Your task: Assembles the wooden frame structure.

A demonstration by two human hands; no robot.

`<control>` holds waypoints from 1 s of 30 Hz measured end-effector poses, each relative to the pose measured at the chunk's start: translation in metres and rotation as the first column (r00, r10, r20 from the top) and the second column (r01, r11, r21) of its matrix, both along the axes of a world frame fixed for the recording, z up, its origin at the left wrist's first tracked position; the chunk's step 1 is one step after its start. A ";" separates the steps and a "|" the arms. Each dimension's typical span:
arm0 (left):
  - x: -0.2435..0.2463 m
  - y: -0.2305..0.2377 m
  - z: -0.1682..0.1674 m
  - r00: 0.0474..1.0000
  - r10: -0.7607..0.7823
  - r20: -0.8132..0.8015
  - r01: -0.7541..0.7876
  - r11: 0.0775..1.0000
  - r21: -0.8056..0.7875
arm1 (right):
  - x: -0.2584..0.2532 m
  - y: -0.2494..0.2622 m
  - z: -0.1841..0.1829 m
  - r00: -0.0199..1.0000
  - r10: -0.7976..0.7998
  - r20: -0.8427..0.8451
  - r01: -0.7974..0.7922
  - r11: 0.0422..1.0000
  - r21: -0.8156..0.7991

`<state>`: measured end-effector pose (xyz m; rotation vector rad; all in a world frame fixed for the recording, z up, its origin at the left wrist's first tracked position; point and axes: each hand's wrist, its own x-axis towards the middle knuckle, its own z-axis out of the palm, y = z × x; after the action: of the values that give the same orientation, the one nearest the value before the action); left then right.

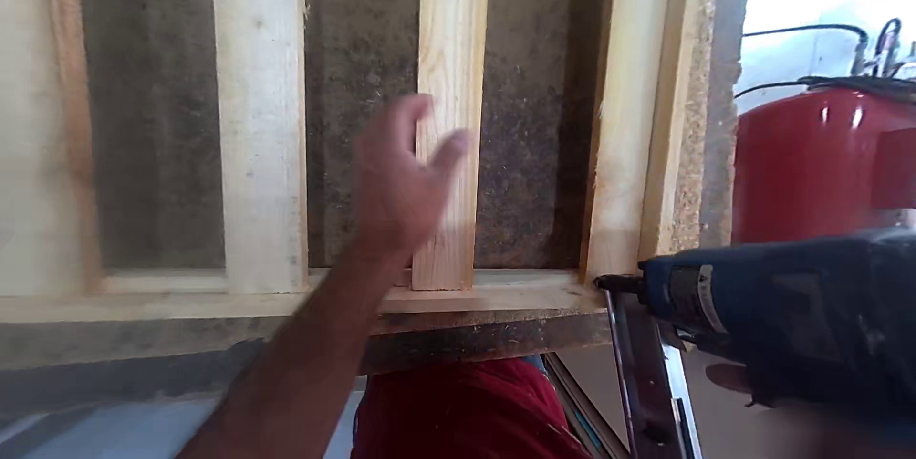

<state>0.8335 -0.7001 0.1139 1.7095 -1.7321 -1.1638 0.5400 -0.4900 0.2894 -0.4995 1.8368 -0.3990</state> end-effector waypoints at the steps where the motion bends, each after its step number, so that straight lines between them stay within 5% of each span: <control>1: 0.016 -0.003 -0.009 0.997 0.052 0.062 -0.058 0.993 0.100 | -0.005 0.003 -0.004 0.999 0.002 0.038 -0.001 1.000 -0.027; 5: 0.027 0.021 -0.045 1.000 0.001 0.020 -0.011 0.869 0.495 | 0.004 0.008 -0.002 0.995 0.035 0.089 -0.023 0.992 -0.127; 11: 0.029 0.017 -0.043 0.995 -0.094 -0.037 0.100 0.862 0.497 | 0.054 0.015 0.017 0.965 0.152 0.215 -0.088 0.955 -0.282; 14: 0.034 0.016 -0.055 0.990 -0.123 -0.064 0.139 0.864 0.484 | 0.091 0.009 0.018 0.960 0.161 0.227 -0.104 0.964 -0.244; 22: 0.043 0.010 -0.063 0.971 -0.213 -0.105 0.237 0.837 0.494 | 0.178 -0.022 -0.004 0.990 -0.124 0.073 0.129 0.989 -0.067; 30: 0.045 0.005 -0.063 0.955 -0.255 -0.152 0.297 0.809 0.507 | 0.189 -0.040 0.002 0.998 -0.056 -0.015 0.056 0.998 0.003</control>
<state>0.8782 -0.6948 0.0511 1.6937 -1.7603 -1.9632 0.7286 -0.5297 0.2916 -0.4504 1.8692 -0.4309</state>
